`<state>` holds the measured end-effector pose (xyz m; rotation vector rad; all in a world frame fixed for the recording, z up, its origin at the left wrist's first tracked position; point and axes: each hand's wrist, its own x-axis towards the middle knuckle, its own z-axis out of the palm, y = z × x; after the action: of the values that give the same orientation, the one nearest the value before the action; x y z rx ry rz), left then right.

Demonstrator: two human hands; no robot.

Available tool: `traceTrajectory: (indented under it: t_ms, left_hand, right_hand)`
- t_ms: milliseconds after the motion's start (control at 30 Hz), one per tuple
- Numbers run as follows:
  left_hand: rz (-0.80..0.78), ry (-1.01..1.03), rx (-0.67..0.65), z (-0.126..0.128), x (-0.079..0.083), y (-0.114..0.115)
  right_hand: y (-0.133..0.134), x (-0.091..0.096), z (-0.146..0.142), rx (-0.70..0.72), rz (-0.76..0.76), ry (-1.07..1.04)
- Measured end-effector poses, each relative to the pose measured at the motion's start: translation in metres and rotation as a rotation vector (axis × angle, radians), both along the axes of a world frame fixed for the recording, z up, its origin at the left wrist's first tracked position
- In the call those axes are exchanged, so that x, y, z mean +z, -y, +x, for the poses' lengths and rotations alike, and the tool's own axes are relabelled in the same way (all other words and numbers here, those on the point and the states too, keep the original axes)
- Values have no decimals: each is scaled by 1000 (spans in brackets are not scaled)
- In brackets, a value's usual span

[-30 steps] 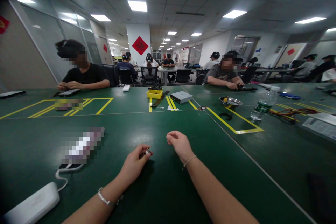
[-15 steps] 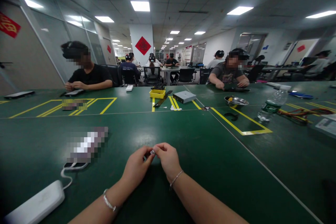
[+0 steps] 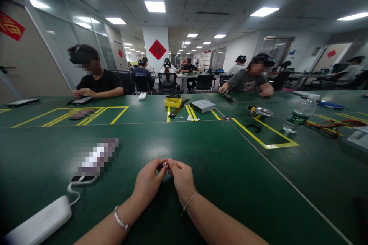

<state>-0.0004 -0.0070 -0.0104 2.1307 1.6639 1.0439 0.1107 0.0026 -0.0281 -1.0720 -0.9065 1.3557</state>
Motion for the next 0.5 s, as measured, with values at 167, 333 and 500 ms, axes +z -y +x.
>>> traceTrajectory:
  t_ms: [167,333,500]
  left_hand:
    - [17,-10,7,0,0,1]
    - [20,-44,6,0,0,1]
    - [-9,-52,-44,1,4,2]
  right_hand:
    - [0,0,2,31,-6,9]
    - [0,2,2,53,7,15]
    - [0,11,4,47,28,48]
